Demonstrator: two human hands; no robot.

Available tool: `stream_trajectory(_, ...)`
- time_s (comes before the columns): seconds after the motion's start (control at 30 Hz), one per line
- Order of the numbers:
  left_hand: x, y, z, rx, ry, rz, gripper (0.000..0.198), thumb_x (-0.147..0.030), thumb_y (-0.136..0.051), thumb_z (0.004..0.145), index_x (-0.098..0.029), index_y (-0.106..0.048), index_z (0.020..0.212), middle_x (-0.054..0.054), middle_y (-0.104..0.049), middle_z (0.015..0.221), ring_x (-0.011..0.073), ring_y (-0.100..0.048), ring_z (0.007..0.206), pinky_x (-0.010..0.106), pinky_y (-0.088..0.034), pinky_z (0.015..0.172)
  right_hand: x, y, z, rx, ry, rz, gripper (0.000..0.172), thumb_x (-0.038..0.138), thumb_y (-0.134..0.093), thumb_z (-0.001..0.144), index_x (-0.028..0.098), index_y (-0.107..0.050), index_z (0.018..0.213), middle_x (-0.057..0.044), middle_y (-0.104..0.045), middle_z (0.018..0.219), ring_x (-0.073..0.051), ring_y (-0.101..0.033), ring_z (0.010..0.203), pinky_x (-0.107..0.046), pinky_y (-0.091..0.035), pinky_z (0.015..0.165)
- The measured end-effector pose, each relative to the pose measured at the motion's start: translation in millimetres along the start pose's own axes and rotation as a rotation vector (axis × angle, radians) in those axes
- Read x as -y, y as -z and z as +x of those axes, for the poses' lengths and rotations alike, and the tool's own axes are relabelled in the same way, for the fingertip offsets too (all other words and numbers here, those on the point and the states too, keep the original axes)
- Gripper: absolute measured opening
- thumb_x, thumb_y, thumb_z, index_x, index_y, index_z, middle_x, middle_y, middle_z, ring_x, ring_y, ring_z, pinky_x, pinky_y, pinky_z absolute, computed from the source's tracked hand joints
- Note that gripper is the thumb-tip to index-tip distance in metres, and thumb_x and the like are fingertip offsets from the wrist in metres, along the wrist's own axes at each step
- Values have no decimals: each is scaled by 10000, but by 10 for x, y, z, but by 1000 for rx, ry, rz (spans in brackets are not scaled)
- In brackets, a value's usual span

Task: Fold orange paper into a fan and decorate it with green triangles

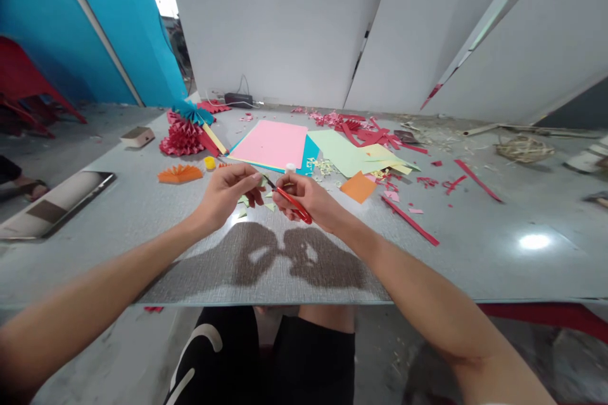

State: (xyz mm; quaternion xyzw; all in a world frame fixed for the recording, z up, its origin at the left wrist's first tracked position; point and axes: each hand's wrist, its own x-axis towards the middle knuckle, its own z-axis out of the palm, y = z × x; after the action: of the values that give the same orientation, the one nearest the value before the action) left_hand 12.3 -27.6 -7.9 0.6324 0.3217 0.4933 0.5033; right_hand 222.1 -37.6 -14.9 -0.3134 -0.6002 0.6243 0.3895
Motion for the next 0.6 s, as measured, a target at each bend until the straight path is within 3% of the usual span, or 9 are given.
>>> stream_trajectory(0.27,-12,4,0,68,72,11,288,-375,-738,841,-157,-650,676,49,-683,578,145,-643,530,249,-488,531,3,-63,-15,-45,-21,30,420,450,-886,796,215,-564,927,62,-599,693,-65,-518,485,-199,-378,451)
stream_trajectory(0.47,-20,13,-7,97,100,-23,166,-268,-710,784,-154,-657,675,55,-700,585,157,-658,546,254,-489,546,-99,-11,14,-39,1,50,363,402,-865,833,217,-579,959,63,-621,698,-68,-541,484,-192,-393,449)
stream_trajectory(0.6,-12,12,-7,113,95,-3,202,-284,-680,821,-154,-669,666,57,-699,598,165,-671,564,262,-498,555,-109,-20,22,-52,-5,63,398,410,-892,796,213,-587,958,57,-638,701,-68,-541,481,-190,-389,441)
